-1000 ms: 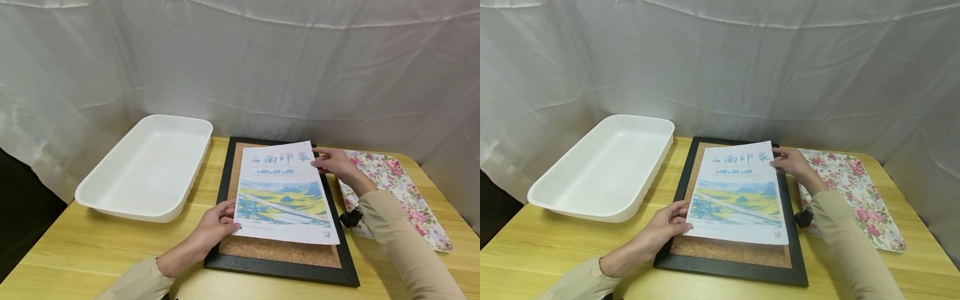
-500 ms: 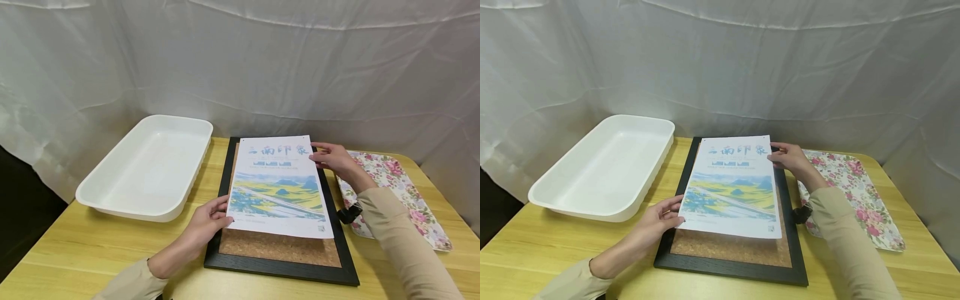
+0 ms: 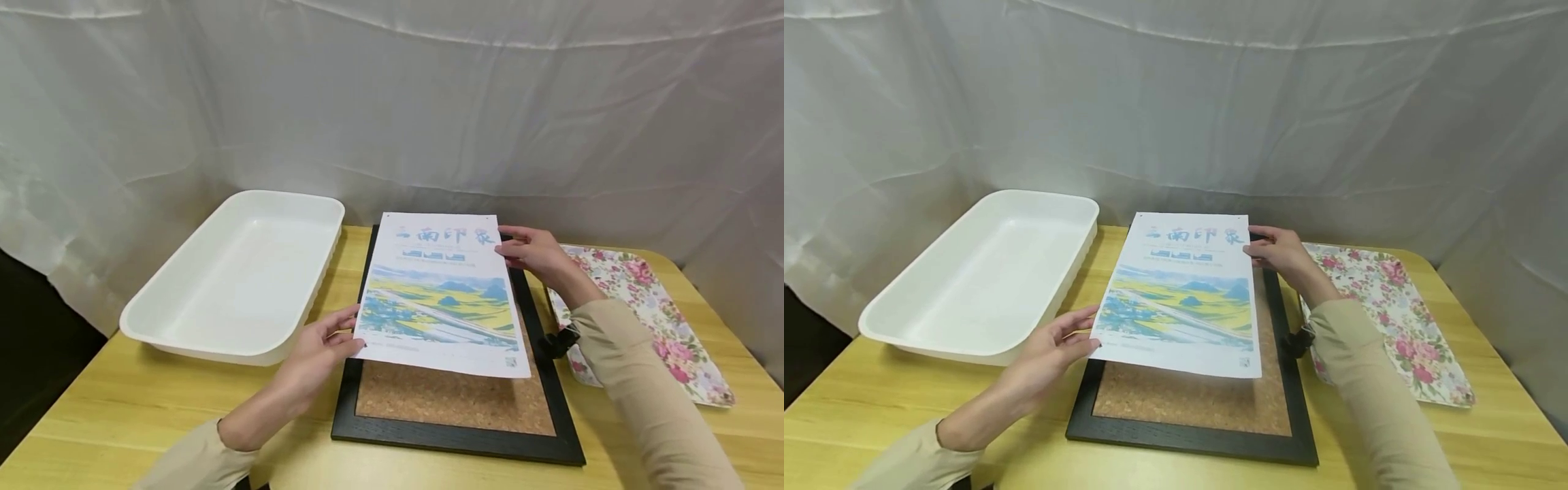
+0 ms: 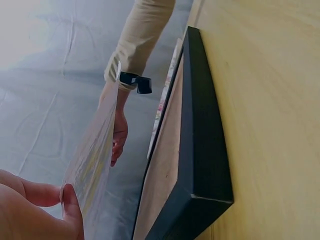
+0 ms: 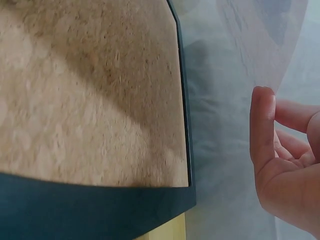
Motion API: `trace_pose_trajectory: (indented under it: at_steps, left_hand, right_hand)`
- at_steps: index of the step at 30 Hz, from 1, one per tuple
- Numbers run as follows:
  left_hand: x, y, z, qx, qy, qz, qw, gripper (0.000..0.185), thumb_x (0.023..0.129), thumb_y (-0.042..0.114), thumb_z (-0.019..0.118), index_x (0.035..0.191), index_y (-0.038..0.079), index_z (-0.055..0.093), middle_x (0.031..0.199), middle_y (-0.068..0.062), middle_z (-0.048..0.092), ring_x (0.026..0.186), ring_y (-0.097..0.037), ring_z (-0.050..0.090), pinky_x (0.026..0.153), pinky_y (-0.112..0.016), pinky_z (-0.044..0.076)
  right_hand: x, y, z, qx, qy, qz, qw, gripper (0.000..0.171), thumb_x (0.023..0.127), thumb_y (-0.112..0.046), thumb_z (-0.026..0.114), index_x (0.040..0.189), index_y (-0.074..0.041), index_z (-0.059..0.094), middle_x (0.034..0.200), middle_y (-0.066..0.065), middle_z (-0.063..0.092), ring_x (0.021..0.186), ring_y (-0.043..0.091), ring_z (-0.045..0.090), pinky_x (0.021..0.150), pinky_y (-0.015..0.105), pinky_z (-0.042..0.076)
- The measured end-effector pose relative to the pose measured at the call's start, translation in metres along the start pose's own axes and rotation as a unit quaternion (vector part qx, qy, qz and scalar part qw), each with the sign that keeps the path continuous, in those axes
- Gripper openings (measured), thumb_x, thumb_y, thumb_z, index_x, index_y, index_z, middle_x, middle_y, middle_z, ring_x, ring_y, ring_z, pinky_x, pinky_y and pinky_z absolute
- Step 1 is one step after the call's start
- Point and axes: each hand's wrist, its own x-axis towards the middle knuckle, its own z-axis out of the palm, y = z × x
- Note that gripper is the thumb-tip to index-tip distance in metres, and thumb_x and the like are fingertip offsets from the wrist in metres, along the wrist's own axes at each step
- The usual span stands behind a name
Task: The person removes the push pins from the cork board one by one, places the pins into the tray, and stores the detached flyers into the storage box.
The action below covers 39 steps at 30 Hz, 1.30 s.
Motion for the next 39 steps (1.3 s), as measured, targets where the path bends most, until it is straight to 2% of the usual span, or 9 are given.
trace_pose_trajectory:
  at_steps: [7, 13, 20, 28, 34, 39]
  left_hand:
    - [-0.004, 0.009, -0.012, 0.006, -0.011, -0.007, 0.9999, 0.053, 0.091, -0.004, 0.059, 0.143, 0.004, 0.046, 0.128, -0.015, 0.050, 0.111, -0.024, 0.056, 0.092, -0.029, 0.044]
    - [-0.008, 0.019, -0.023, 0.002, -0.023, -0.011, 0.9997, 0.054, 0.093, -0.003, 0.058, 0.144, 0.004, 0.043, 0.132, -0.016, 0.046, 0.114, -0.023, 0.054, 0.092, -0.023, 0.044]
    - [-0.011, 0.025, -0.040, -0.013, -0.031, -0.003, 0.9994, 0.055, 0.093, -0.004, 0.055, 0.146, -0.002, 0.037, 0.132, -0.019, 0.047, 0.109, -0.017, 0.054, 0.091, -0.020, 0.045]
    - [-0.012, 0.027, -0.058, -0.014, -0.028, -0.010, 0.9995, 0.057, 0.094, -0.002, 0.055, 0.147, -0.004, 0.034, 0.135, -0.019, 0.044, 0.107, -0.012, 0.056, 0.090, -0.020, 0.045]
    - [-0.010, 0.028, -0.072, -0.026, -0.048, -0.038, 0.9978, 0.060, 0.095, 0.000, 0.054, 0.149, -0.005, 0.027, 0.139, -0.018, 0.040, 0.108, -0.011, 0.057, 0.094, -0.021, 0.044]
    - [-0.009, 0.025, -0.086, -0.035, -0.048, -0.038, 0.9975, 0.061, 0.096, 0.000, 0.055, 0.149, -0.005, 0.025, 0.136, -0.015, 0.042, 0.107, -0.009, 0.058, 0.093, -0.021, 0.045]
  right_hand:
    - [0.001, -0.006, 0.006, 0.015, -0.011, -0.004, 1.000, 0.060, 0.097, -0.016, 0.061, 0.150, -0.005, 0.035, 0.131, 0.022, 0.051, 0.090, 0.007, 0.061, 0.083, 0.024, 0.052]
    - [0.003, -0.012, 0.014, 0.018, -0.013, -0.011, 1.000, 0.059, 0.098, -0.017, 0.059, 0.150, -0.006, 0.035, 0.131, 0.021, 0.051, 0.098, 0.016, 0.058, 0.085, 0.025, 0.050]
    - [0.009, -0.021, 0.030, 0.042, -0.017, -0.013, 0.999, 0.059, 0.097, -0.018, 0.060, 0.149, -0.006, 0.036, 0.130, 0.021, 0.052, 0.102, 0.022, 0.059, 0.098, 0.040, 0.045]
    - [0.017, -0.034, 0.046, 0.067, -0.019, -0.020, 0.997, 0.057, 0.096, -0.011, 0.061, 0.148, -0.004, 0.038, 0.125, 0.021, 0.055, 0.095, 0.017, 0.062, 0.093, 0.038, 0.048]
    - [0.020, -0.041, 0.059, 0.070, -0.015, -0.018, 0.997, 0.057, 0.096, -0.010, 0.060, 0.148, -0.004, 0.038, 0.126, 0.022, 0.056, 0.098, 0.021, 0.061, 0.096, 0.042, 0.046]
    - [0.022, -0.042, 0.070, 0.076, -0.011, -0.019, 0.997, 0.057, 0.096, -0.010, 0.061, 0.148, -0.004, 0.038, 0.124, 0.022, 0.057, 0.098, 0.024, 0.061, 0.097, 0.046, 0.045]
